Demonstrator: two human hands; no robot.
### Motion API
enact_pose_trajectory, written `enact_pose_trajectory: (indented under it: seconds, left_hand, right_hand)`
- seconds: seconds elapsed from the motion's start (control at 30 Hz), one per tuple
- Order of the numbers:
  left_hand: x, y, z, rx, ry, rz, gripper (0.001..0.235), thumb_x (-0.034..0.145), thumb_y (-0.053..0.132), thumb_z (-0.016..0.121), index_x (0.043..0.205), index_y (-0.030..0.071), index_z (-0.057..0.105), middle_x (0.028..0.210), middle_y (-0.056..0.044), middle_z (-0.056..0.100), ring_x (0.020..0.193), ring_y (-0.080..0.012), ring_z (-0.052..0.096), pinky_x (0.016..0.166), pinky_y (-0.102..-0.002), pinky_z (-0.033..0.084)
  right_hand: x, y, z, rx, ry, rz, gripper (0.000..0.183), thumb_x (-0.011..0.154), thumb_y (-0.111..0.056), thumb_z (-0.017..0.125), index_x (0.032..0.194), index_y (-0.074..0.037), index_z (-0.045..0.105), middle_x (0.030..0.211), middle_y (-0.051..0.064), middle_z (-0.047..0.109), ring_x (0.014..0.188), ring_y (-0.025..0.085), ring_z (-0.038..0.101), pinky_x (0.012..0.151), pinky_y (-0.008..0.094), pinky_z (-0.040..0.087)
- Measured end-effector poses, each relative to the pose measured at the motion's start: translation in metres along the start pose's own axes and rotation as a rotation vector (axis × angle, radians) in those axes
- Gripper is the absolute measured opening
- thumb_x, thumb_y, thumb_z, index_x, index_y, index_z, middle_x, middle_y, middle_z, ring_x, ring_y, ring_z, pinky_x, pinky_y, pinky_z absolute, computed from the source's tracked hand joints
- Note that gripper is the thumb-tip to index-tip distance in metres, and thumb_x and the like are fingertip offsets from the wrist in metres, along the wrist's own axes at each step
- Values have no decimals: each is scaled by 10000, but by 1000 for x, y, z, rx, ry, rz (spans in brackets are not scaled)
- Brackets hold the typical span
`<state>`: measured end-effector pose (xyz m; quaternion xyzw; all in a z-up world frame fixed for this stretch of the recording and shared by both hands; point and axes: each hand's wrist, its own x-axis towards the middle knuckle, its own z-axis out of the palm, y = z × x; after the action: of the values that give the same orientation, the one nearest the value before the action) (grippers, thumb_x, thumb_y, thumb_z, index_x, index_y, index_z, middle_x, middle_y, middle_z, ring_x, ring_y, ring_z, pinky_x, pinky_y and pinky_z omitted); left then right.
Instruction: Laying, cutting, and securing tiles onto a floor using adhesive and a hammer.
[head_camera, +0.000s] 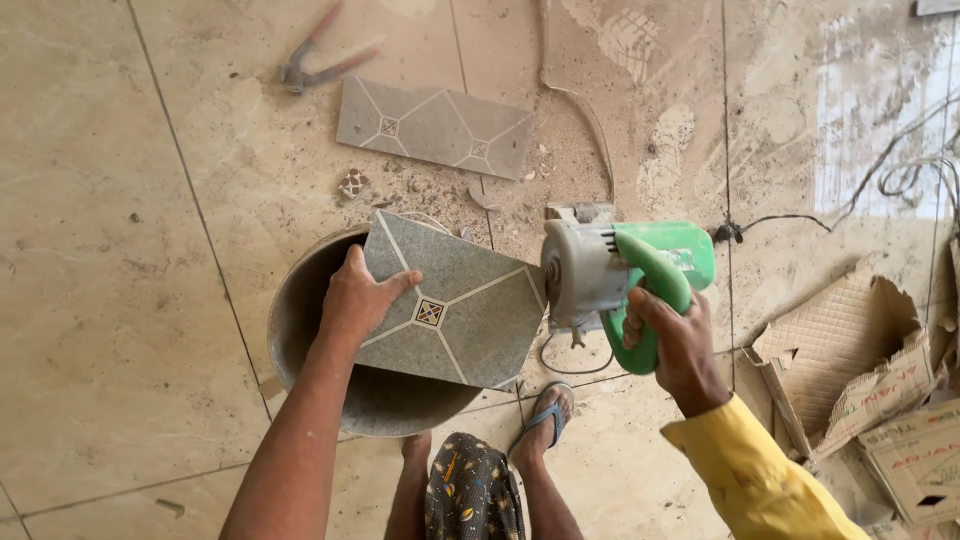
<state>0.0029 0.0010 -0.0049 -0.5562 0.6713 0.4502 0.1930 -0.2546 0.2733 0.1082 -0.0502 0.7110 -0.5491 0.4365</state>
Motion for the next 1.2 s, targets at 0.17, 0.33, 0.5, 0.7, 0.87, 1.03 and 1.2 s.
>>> enact_pose_trajectory:
  seconds: [0.17,0.33,0.5,0.7,0.87,1.03,1.2]
  left_hand:
    - [-4,2,-2,-28,-27,-35,1179,727,645,798,1526,-63,297,1381,-331,556,1267,-414,614,1040,-472,534]
    - [-2,2,-2,8,-5,-11,1203,704,682,803,1530,-36,302,1386,-324,551,1275,-413,596,1041,-478,516]
    - [-1,3,-2,21,-25,-33,1171,688,718,765,1503,-21,364,1372,-304,593,1274,-397,622,1044,-479,534]
    - [-7,10,-4,21,-27,-47,1178,700,706,761,1520,-15,318,1370,-309,568,1263,-403,613,1011,-486,548]
    - [-2,6,-2,11,-33,-50,1159,706,704,755,1505,-21,330,1355,-311,580,1255,-402,622,1004,-487,557]
    - [-7,10,-5,20,-46,-55,1145,709,705,737,1500,-25,348,1369,-306,580,1269,-392,627,999,-474,576]
    - [-2,0,1,11,-11,-28,1233,719,700,768,1536,-67,252,1387,-338,527,1264,-419,596,992,-474,552]
  right_hand:
    - [-1,0,-3,20,-2,13,281,891,-224,741,1027,-15,613,697,33,580,535,130,571,487,300,525]
    - [4,-1,-6,68,13,-22,252,897,-216,726,1014,-20,621,695,49,587,532,151,573,488,318,519]
    - [5,-1,-7,135,18,-1,239,911,-202,726,1007,-16,610,701,60,573,553,162,572,504,332,508]
    - [6,0,-11,119,-14,47,242,893,-190,731,1024,-25,612,708,60,565,555,159,560,510,331,505]
    - [7,2,-12,70,-34,53,241,884,-167,727,1008,1,607,720,65,577,554,162,563,517,332,510]
    - [12,12,-16,-12,-84,20,254,882,-189,719,1016,-1,611,698,66,581,521,166,571,488,335,516]
    - [1,24,-25,-73,-90,29,313,886,-216,729,1065,17,619,699,65,589,535,159,570,491,335,516]
